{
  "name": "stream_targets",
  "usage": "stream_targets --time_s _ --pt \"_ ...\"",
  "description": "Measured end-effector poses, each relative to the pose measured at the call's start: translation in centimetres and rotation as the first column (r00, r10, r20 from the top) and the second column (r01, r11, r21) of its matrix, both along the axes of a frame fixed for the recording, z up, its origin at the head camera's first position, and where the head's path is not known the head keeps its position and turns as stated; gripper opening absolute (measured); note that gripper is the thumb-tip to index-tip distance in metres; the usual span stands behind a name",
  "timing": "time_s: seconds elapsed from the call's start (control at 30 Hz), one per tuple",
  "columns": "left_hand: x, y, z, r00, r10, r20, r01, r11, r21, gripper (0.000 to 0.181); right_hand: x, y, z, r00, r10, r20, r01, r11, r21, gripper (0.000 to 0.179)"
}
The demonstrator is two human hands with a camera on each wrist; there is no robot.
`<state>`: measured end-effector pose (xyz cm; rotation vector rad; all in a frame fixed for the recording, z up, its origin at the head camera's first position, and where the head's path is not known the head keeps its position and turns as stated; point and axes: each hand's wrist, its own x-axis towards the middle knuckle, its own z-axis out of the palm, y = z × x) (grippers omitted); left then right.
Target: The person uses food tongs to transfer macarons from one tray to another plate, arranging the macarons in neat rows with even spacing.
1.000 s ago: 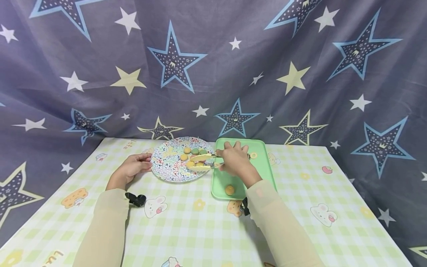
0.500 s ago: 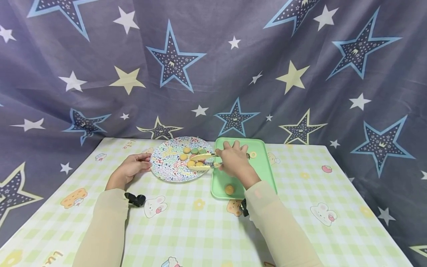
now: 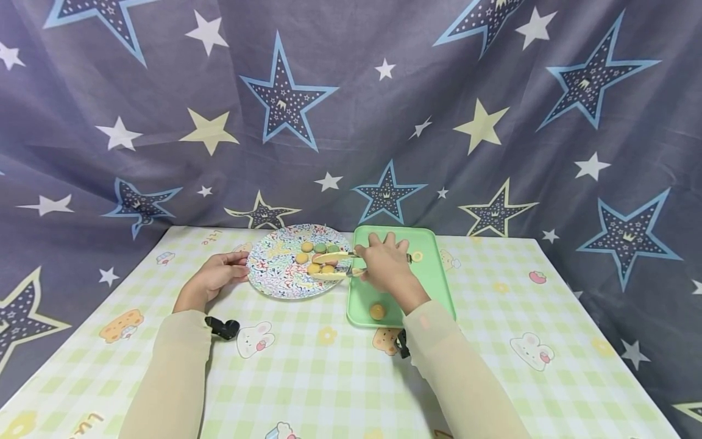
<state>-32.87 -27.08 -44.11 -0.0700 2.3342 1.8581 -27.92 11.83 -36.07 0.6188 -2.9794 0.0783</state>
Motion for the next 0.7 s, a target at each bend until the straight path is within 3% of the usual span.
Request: stream_targets --time_s 0.33,0.7 --pt "0.0 0.0 -0.1 1.000 0.006 -0.002 -0.006 1.000 -0.011 0.061 1.1 1.4 0.6 1.000 0.008 0.022 -0.007 0.997 -0.073 0.063" --pt "0.0 0.0 0.0 1.000 0.002 0.005 -0.002 1.000 -0.007 0.061 2.3 4.5 1.1 1.000 0.018 -0.014 -0.020 0.995 -0.102 0.060"
